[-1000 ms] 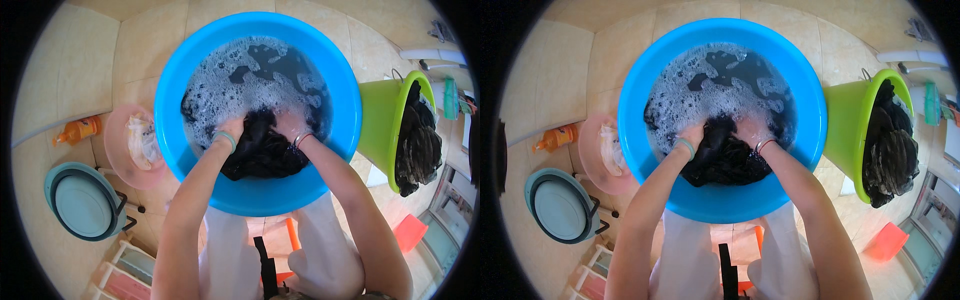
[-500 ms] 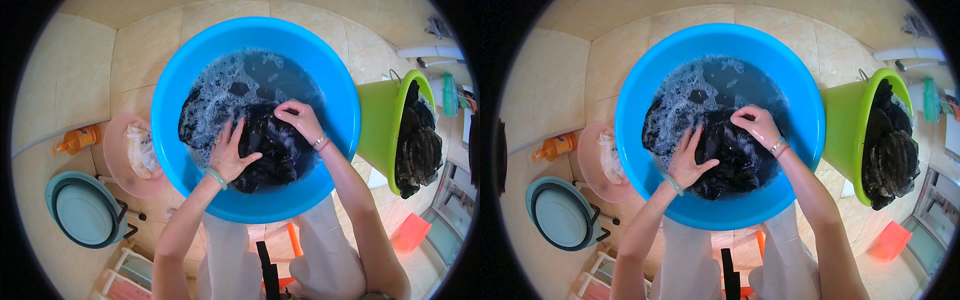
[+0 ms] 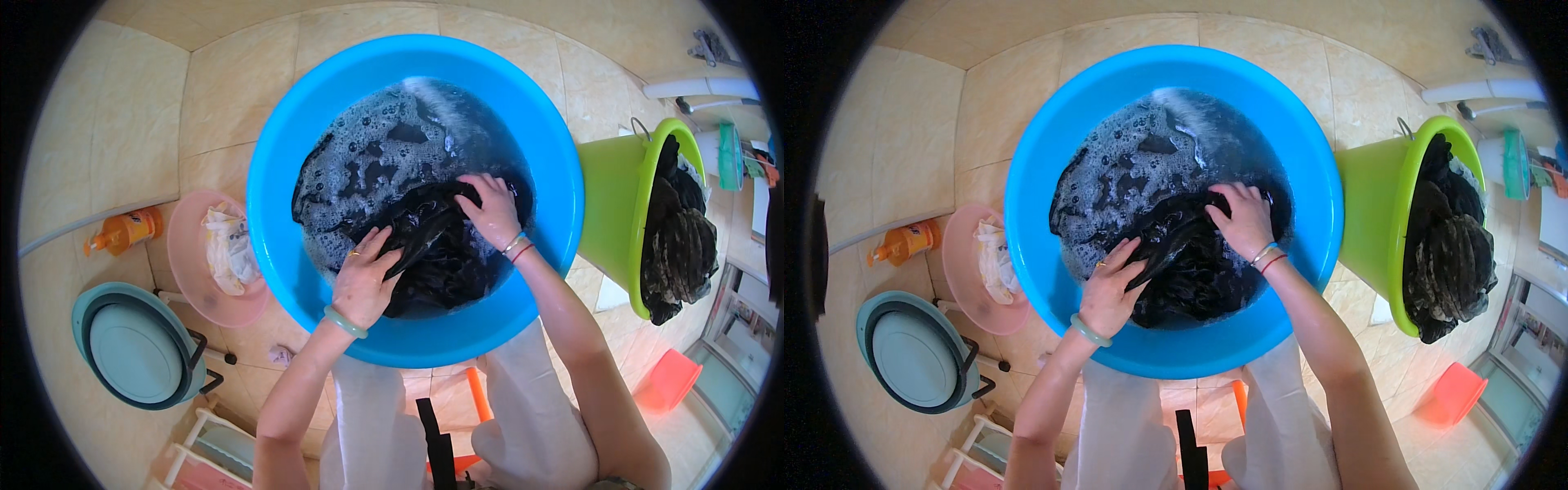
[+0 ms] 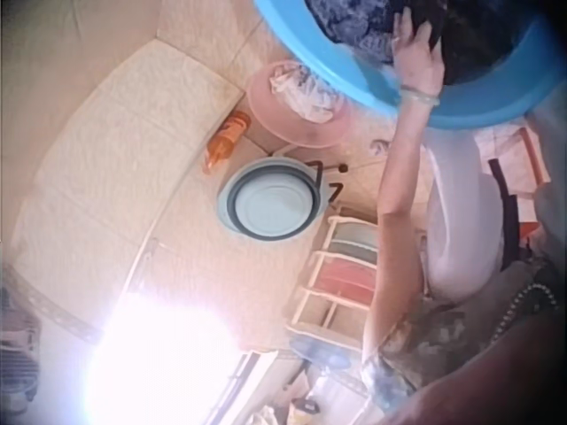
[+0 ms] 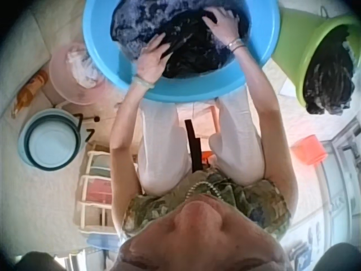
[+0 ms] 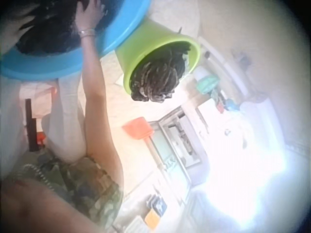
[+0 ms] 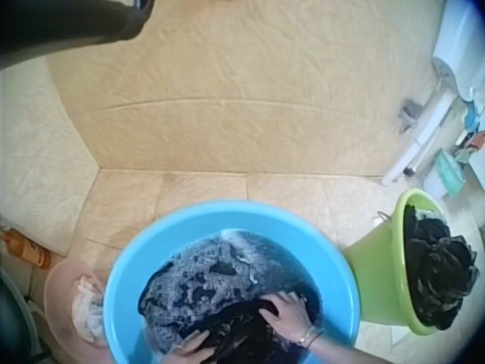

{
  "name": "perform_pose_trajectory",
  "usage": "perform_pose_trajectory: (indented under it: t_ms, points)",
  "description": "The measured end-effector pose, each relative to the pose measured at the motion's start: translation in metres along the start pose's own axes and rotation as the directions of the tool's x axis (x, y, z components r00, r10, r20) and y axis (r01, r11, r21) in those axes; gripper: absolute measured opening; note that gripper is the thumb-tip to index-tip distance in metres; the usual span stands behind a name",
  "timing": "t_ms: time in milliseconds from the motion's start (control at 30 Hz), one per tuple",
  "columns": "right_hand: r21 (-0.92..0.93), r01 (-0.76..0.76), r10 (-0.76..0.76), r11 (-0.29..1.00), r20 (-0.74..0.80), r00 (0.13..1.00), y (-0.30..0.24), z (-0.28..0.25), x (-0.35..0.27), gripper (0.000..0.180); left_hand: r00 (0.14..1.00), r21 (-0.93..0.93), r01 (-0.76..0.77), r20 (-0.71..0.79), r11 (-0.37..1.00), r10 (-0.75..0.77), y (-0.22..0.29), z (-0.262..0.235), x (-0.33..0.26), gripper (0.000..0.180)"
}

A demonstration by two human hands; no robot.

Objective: The person washes dark clothes by hand in a blue basin filled with soapy water. They repeatedly submerge, agitate, and squeeze the garments to clean them, then transfer the wet items into a green bucket.

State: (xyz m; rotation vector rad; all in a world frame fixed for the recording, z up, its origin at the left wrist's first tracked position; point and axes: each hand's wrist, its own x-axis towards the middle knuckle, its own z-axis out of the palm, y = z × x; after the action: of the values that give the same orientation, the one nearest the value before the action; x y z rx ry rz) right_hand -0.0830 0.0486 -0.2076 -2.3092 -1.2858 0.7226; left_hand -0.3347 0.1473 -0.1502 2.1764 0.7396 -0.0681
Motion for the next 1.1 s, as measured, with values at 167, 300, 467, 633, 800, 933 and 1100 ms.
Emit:
perform_pose_trajectory:
  t_ms: [167,300,467,633,800,933,1100]
  points:
    - [-0.316,0.015,-0.025,0.949,-0.026,0.999,-0.007,0.029,-0.002,0.035,0.985,0.183,0.146,0.066,0.972,-0.16,0.017,0.006,0.016,0.069]
    - [-0.385,0.074,-0.083,0.92,-0.007,0.997,0.004,0.044,0.0,0.039,0.975,0.401,0.164,0.073,0.901,-0.209,0.009,0.036,0.029,0.082]
    - [-0.466,0.085,-0.087,0.881,0.017,0.996,0.012,0.05,0.011,0.041,0.985,0.499,0.164,-0.031,0.851,-0.172,0.003,0.054,0.041,0.081]
    - [-0.469,0.077,-0.104,0.88,-0.032,0.994,0.013,0.054,0.012,0.036,0.965,0.527,0.185,0.062,0.83,-0.254,-0.005,0.061,0.046,0.078]
    - [-0.506,0.057,-0.025,0.861,0.069,0.997,0.011,0.051,0.017,0.038,0.971,0.563,0.178,0.034,0.807,-0.238,-0.006,0.063,0.046,0.078]
    - [-0.478,0.079,-0.057,0.875,0.06,0.997,0.015,0.051,0.015,0.038,0.981,0.524,0.167,-0.001,0.835,-0.195,-0.01,0.064,0.046,0.08]
    - [-0.552,0.095,-0.063,0.828,0.077,0.995,0.018,0.054,0.016,0.041,0.971,0.394,0.204,0.032,0.896,-0.235,-0.011,0.062,0.049,0.08]
